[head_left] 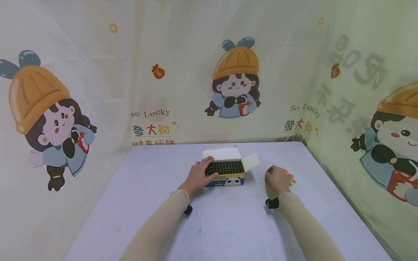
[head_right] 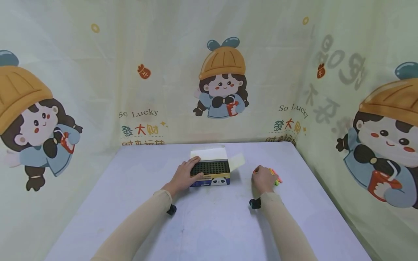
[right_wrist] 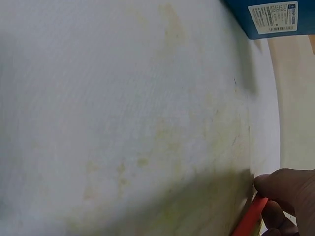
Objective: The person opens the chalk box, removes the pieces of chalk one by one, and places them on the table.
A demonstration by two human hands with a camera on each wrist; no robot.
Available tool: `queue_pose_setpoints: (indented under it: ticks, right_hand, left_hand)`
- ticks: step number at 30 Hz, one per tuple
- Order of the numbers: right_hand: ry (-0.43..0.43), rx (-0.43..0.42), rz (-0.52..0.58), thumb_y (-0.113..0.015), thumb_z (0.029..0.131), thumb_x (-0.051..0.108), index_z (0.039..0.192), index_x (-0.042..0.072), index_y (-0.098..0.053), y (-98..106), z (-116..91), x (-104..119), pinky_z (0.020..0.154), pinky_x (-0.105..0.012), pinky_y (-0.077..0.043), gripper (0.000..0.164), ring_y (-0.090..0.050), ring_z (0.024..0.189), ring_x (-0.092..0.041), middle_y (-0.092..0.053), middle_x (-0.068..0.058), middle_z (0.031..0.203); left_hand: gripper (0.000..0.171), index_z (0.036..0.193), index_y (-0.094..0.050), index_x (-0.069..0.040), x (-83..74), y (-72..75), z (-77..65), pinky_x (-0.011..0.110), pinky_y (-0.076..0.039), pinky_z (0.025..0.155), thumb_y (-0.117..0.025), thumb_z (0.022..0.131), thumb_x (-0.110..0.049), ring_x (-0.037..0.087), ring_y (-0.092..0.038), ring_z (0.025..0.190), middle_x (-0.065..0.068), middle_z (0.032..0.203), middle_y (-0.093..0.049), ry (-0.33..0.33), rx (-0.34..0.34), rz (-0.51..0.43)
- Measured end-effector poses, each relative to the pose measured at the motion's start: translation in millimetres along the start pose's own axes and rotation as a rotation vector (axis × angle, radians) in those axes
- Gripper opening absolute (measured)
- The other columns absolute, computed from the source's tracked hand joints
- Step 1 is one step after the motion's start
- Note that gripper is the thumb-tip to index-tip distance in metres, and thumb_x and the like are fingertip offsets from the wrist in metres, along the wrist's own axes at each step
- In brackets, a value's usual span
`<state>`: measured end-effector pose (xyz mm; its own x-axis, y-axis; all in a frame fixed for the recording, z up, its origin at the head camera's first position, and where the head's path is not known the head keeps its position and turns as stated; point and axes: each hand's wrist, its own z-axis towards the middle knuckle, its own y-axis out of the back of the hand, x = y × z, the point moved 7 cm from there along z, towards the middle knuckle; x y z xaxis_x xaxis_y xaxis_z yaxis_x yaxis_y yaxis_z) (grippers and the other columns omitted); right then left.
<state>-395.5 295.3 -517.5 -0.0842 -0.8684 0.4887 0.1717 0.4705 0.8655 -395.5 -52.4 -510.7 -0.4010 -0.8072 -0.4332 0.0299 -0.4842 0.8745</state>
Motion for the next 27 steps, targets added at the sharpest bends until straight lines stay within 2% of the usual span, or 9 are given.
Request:
queue_pose_setpoints:
  ticks: [10, 17, 23, 27]
  right_hand:
    - [-0.007, -0.029, -0.036, -0.058, 0.096, 0.014, 0.107, -0.003, -0.07, 8.2, -3.8, -1.3, 0.084, -0.086, -0.031, 0.024, -0.064, 0.108, -0.05, -0.071, -0.027, 0.11]
    - [-0.012, -0.021, -0.024, -0.058, 0.094, 0.014, 0.107, -0.003, -0.071, 9.9, -3.7, -1.4, 0.086, -0.088, -0.029, 0.025, -0.064, 0.107, -0.049, -0.072, -0.026, 0.11]
    - [0.005, -0.024, -0.013, -0.057, 0.099, 0.022, 0.113, -0.002, -0.071, 12.8, 2.7, 5.0, 0.092, -0.077, -0.032, 0.031, -0.064, 0.106, -0.045, -0.071, -0.025, 0.112]
    - [0.047, -0.073, 0.013, -0.056, 0.103, 0.029, 0.112, -0.001, -0.071, 23.3, 10.9, 13.7, 0.091, -0.071, -0.034, 0.035, -0.064, 0.104, -0.043, -0.071, -0.023, 0.11]
  left_hand:
    - [0.083, 0.164, -0.031, -0.027, 1.0, 0.4, 0.6, 0.058, -0.034, 0.115, -0.05, 0.097, -0.072, 0.034, -0.046, 0.14, -0.007, 0.171, -0.027, 0.012, 0.01, 0.014]
    - [0.084, 0.165, -0.029, -0.028, -0.3, 0.5, 0.2, 0.058, -0.034, 0.115, -0.05, 0.097, -0.072, 0.034, -0.046, 0.14, -0.007, 0.171, -0.026, 0.009, 0.015, 0.011]
    - [0.085, 0.165, -0.029, -0.027, 1.3, 1.3, 0.3, 0.058, -0.036, 0.113, -0.047, 0.097, -0.074, 0.034, -0.046, 0.14, -0.006, 0.171, -0.026, -0.008, 0.015, 0.026]
    - [0.087, 0.166, -0.028, -0.026, 0.6, 5.2, 2.0, 0.058, -0.037, 0.111, -0.046, 0.096, -0.076, 0.035, -0.045, 0.14, -0.006, 0.172, -0.025, -0.011, 0.034, 0.062]
